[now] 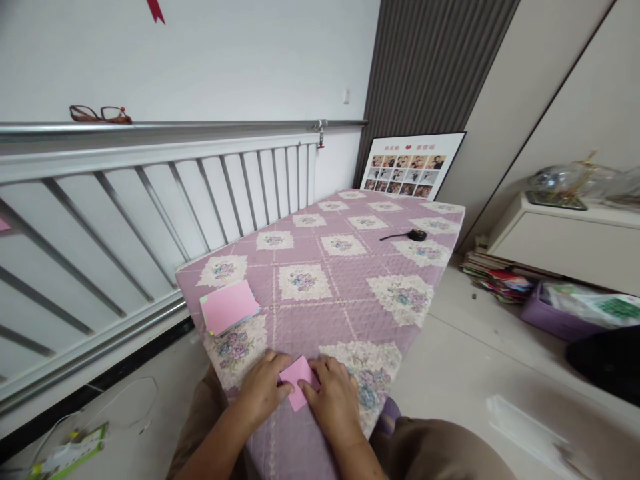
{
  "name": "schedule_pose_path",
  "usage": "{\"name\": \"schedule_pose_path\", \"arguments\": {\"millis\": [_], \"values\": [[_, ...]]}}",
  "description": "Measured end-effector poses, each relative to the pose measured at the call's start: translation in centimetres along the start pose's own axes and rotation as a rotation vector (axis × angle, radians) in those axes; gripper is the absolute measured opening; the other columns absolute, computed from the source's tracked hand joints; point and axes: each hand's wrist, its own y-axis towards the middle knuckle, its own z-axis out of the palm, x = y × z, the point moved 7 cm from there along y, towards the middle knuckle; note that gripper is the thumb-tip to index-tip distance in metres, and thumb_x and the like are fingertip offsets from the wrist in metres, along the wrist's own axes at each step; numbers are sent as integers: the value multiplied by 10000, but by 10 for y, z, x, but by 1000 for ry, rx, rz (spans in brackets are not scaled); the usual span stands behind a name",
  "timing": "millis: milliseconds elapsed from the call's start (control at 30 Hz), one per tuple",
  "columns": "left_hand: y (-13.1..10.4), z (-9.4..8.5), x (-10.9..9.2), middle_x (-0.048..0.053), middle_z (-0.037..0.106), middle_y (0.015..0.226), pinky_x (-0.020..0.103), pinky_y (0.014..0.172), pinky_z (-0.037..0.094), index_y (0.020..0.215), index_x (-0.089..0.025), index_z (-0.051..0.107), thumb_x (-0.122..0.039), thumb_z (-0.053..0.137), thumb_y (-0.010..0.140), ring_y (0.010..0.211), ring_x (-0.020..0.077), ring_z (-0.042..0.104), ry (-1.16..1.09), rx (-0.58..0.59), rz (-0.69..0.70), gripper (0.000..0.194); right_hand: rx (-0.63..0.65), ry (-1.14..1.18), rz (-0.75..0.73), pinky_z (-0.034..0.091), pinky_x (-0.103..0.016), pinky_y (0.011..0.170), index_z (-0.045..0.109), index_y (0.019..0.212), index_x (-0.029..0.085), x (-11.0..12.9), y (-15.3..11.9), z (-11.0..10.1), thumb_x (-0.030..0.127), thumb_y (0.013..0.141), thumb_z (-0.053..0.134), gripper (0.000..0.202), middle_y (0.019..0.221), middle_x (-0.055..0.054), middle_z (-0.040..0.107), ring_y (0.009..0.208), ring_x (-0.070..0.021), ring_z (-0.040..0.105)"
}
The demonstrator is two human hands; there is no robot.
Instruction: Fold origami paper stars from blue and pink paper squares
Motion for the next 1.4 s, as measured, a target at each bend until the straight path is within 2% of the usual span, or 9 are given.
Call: {"name": "schedule_pose_path", "arguments": {"millis": [300,633,800,1167,1400], "values": [[12,-3,-8,34,549,1064,288,884,395,1145,-295,592,-254,640,694,1016,215,508,-12,65,103,455,14,48,-3,338,-379,810,642,976,313,-1,-1,-1,336,764,629,214,995,-9,627,971,-240,542],[6,-6,-9,25,539,1093,278,914,368,1129,-283,575,-259,646,707,1049,206,484,-21,31,120,429,6,45,-26,338,-362,806,628,995,311,-3,-1,1,357,771,617,228,995,-3,625,975,-229,545],[7,-6,-9,39,539,1101,290,912,374,1181,-275,545,-262,636,705,1042,218,488,-2,40,99,484,7,33,-27,344,-366,807,637,1017,315,-3,-1,1,365,772,608,251,1013,-10,622,989,-233,545],[5,-8,-12,20,537,1093,291,923,366,1152,-299,558,-245,634,724,1062,209,475,-10,42,118,438,2,51,-36,344,-371,812,634,1045,307,-2,-1,0,353,774,594,277,1008,-26,622,985,-242,545],[5,-6,-9,10,533,1050,277,881,363,994,-246,552,-247,654,721,1024,190,485,5,28,98,291,-16,65,-59,324,-358,788,627,941,281,1,-3,-2,324,786,589,166,944,-12,617,944,-230,543]]}}
